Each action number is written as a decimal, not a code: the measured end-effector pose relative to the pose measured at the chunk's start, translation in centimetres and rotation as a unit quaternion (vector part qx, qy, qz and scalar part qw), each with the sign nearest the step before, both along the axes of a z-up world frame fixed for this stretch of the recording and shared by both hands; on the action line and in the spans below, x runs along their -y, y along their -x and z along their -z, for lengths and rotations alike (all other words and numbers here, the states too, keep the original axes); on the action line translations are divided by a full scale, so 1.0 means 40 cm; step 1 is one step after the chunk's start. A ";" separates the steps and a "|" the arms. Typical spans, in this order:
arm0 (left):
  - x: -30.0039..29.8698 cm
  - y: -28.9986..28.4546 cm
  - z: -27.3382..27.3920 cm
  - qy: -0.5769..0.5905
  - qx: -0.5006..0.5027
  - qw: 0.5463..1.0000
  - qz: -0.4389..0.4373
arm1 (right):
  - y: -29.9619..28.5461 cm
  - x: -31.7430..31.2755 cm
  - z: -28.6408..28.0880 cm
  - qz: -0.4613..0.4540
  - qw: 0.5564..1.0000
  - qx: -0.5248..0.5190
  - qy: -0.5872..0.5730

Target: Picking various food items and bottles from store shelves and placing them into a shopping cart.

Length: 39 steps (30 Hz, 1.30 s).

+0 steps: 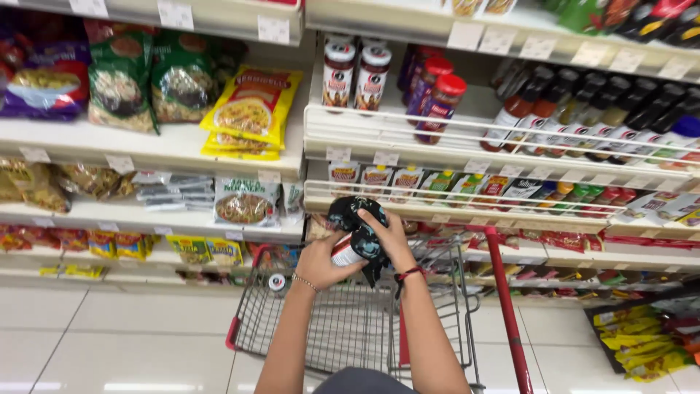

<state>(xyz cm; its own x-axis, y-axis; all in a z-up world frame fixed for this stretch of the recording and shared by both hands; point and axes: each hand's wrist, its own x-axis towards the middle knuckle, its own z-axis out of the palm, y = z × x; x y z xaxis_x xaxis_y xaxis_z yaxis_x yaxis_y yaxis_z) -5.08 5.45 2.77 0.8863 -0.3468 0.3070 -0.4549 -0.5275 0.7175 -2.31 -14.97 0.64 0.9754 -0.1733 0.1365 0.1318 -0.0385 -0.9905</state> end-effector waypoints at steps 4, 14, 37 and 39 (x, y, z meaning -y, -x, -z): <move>0.012 0.003 -0.017 0.042 0.083 0.996 0.003 | 0.015 -0.007 -0.091 0.023 0.999 0.026 0.018; 0.028 -0.072 0.049 0.294 -0.314 0.897 0.097 | -0.028 0.016 -0.007 -0.052 0.994 0.062 0.075; 0.081 -0.035 -0.047 -0.059 -0.077 0.994 -0.058 | -0.084 0.004 0.000 0.115 0.991 0.039 -0.059; 0.086 -0.051 -0.013 0.058 -0.008 0.998 -0.006 | -0.074 0.011 -0.013 0.078 0.990 0.055 -0.103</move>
<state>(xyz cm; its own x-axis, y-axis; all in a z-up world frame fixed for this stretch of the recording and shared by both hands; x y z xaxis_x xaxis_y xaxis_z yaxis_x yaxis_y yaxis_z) -3.03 2.02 3.30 0.8956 -0.2985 0.3299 -0.4365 -0.4458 0.7815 0.65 -15.39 1.16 0.9156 -0.3560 0.1870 0.2483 0.1345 -0.9593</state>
